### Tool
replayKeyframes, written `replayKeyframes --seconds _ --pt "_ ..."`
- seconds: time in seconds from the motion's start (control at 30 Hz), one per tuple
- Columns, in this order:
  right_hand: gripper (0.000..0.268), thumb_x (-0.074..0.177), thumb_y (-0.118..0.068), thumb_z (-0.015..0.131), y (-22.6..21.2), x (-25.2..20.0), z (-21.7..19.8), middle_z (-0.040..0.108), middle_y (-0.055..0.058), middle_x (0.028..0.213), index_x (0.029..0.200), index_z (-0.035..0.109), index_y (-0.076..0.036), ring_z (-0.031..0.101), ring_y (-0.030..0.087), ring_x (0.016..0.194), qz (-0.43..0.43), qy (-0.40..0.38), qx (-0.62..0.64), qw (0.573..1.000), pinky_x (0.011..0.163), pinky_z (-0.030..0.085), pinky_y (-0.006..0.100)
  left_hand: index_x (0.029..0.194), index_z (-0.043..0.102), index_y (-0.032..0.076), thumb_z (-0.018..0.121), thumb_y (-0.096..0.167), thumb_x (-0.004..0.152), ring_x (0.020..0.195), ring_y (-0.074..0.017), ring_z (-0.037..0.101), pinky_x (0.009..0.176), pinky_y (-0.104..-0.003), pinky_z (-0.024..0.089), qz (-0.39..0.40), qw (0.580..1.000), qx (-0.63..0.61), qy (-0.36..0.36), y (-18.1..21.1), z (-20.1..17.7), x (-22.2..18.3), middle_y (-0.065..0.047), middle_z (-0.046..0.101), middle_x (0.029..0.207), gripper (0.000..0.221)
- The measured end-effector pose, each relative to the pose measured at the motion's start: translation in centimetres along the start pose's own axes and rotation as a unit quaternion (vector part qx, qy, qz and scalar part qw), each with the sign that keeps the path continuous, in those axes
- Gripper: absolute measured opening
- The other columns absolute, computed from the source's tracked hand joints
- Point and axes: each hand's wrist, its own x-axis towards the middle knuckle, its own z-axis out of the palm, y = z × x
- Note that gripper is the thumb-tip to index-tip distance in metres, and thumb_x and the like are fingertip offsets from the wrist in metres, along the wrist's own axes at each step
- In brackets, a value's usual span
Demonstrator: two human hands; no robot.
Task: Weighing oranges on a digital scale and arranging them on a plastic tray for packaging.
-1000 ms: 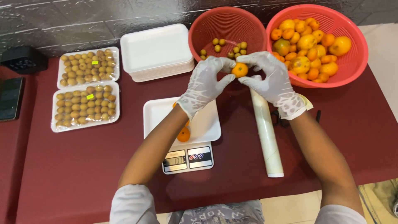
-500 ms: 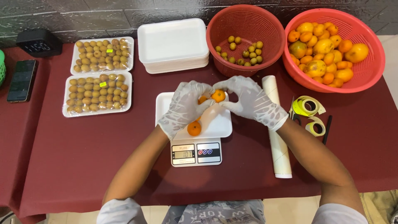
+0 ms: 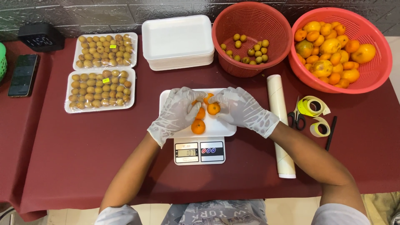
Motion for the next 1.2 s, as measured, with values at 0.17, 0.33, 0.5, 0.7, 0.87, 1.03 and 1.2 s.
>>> replayKeyframes --seconds 0.17,0.33,0.5,0.7,0.87,1.03,1.2 --pt "0.051 0.077 -0.039 0.082 0.9 0.1 1.1 0.068 0.003 0.115 0.123 0.07 -0.023 0.065 0.025 0.105 0.002 -0.012 -0.032 0.999 0.094 0.051 0.037 0.117 0.067 0.025 0.069 0.027 0.091 0.114 -0.0161 0.061 0.105 -0.037 0.04 -0.008 1.0 0.01 0.015 -1.0 0.7 -0.1 0.005 0.067 0.104 0.026" --pt "0.053 0.079 -0.039 0.081 1.4 0.0 2.4 0.063 0.003 0.122 0.129 0.067 -0.025 0.061 0.027 0.106 -0.003 -0.008 -0.037 0.999 0.094 0.051 0.037 0.115 0.067 0.024 0.068 0.027 0.092 0.113 -0.016 0.062 0.104 -0.037 0.041 0.007 1.0 0.009 0.023 -0.5 0.0 -0.1 0.005 0.066 0.101 0.023" --pt "0.054 0.079 -0.04 0.081 2.0 0.1 3.4 0.062 0.003 0.121 0.128 0.066 -0.022 0.06 0.027 0.106 -0.041 0.01 -0.067 0.997 0.095 0.049 0.038 0.118 0.068 0.02 0.068 0.024 0.093 0.112 -0.0184 0.062 0.105 -0.037 0.041 0.007 0.999 -0.009 0.038 0.6 -0.5 -0.1 0.001 0.066 0.102 0.025" --pt "0.055 0.078 -0.042 0.081 2.4 0.3 4.0 0.061 0.003 0.119 0.126 0.065 -0.018 0.058 0.024 0.113 -0.065 0.019 -0.085 0.994 0.095 0.046 0.036 0.118 0.067 0.02 0.067 0.024 0.093 0.115 -0.0189 0.062 0.105 -0.038 0.041 0.014 0.998 -0.012 0.053 0.8 -0.4 -0.2 0.0 0.066 0.102 0.026" --pt "0.055 0.079 -0.041 0.081 2.0 0.1 3.4 0.062 0.003 0.119 0.126 0.065 -0.018 0.058 0.023 0.114 -0.072 0.023 -0.087 0.993 0.095 0.046 0.036 0.119 0.067 0.022 0.068 0.026 0.091 0.115 -0.0172 0.062 0.105 -0.037 0.041 0.016 0.998 -0.01 0.055 0.2 0.1 -0.6 0.002 0.066 0.103 0.028" --pt "0.055 0.08 -0.042 0.08 2.0 0.1 3.4 0.062 0.002 0.118 0.128 0.065 -0.02 0.059 0.021 0.114 -0.072 0.02 -0.09 0.993 0.095 0.046 0.036 0.121 0.066 0.022 0.067 0.029 0.093 0.12 -0.0172 0.059 0.107 -0.039 0.038 0.008 0.999 -0.014 0.036 0.1 0.1 -0.8 0.002 0.065 0.106 0.029" --pt "0.055 0.08 -0.043 0.08 2.3 0.2 3.8 0.062 0.004 0.117 0.126 0.065 -0.017 0.059 0.022 0.114 -0.068 0.027 -0.099 0.992 0.093 0.046 0.036 0.123 0.066 0.022 0.066 0.027 0.093 0.12 -0.0183 0.059 0.107 -0.04 0.039 -0.003 1.0 -0.019 0.017 0.4 -0.2 -0.9 0.001 0.066 0.106 0.03"
